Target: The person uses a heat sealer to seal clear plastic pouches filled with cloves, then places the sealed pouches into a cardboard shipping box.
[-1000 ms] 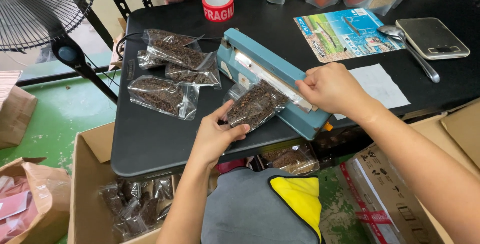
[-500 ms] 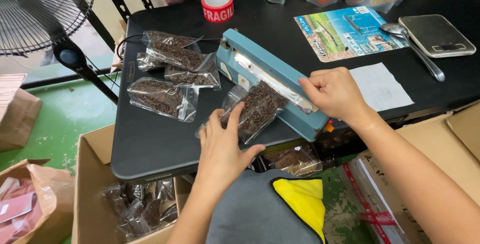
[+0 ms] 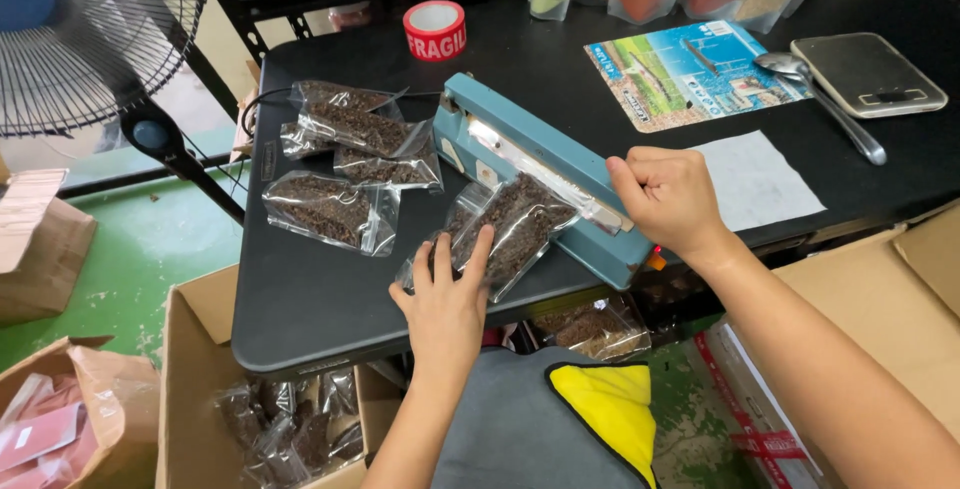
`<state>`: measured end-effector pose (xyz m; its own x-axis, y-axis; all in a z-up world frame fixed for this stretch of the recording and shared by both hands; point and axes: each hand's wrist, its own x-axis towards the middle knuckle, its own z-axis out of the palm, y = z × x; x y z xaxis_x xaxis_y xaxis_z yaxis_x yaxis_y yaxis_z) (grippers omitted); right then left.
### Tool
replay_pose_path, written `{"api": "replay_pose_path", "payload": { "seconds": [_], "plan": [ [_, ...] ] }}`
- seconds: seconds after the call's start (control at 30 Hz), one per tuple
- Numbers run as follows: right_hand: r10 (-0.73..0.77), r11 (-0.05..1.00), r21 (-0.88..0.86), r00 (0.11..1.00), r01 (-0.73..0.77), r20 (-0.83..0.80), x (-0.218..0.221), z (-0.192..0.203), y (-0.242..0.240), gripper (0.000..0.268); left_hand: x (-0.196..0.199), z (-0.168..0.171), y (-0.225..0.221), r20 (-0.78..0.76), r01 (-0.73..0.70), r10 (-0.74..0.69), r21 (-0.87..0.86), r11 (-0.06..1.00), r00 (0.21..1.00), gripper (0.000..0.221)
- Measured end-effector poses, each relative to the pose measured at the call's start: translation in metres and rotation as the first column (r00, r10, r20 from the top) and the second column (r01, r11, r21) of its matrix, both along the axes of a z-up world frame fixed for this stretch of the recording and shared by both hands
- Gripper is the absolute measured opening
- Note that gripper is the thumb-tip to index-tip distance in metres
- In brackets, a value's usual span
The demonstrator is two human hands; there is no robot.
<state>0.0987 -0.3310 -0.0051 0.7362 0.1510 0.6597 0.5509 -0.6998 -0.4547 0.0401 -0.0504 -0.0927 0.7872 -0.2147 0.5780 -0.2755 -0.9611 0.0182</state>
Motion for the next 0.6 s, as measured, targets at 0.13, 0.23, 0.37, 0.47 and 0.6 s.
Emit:
{"api": "replay_pose_path", "payload": {
  "seconds": [0.13,0.23,0.37,0.47,0.6],
  "plan": [
    [0.027,1.0,-0.007,1.0,-0.027,0.001,0.001,0.01,0.0,0.063,0.003,-0.011,0.003,0.062,0.019,-0.016,-0.037,0.999,0.998,0.078],
    [0.042,0.999,-0.036,0.999,-0.041,0.019,0.005,0.018,-0.005,0.062,0.002,-0.018,0.012,0.099,0.033,-0.026,-0.074,0.997,0.995,0.071],
    [-0.072,0.907,-0.361,0.923,0.218,0.378,-0.016,0.066,0.018,0.036,-0.032,-0.015,0.053,0.063,-0.02,0.028,-0.123,0.992,0.998,0.073],
    [0.0,0.775,-0.517,0.817,0.365,0.577,-0.045,0.085,0.076,0.013,-0.069,-0.008,0.101,0.007,-0.121,0.126,-0.246,0.962,0.992,0.073],
    [0.312,0.82,-0.571,0.873,-0.047,0.376,-0.071,0.057,0.175,0.014,-0.117,-0.009,0.171,-0.041,-0.286,0.31,-0.513,0.809,0.95,0.073]
  ]
}}
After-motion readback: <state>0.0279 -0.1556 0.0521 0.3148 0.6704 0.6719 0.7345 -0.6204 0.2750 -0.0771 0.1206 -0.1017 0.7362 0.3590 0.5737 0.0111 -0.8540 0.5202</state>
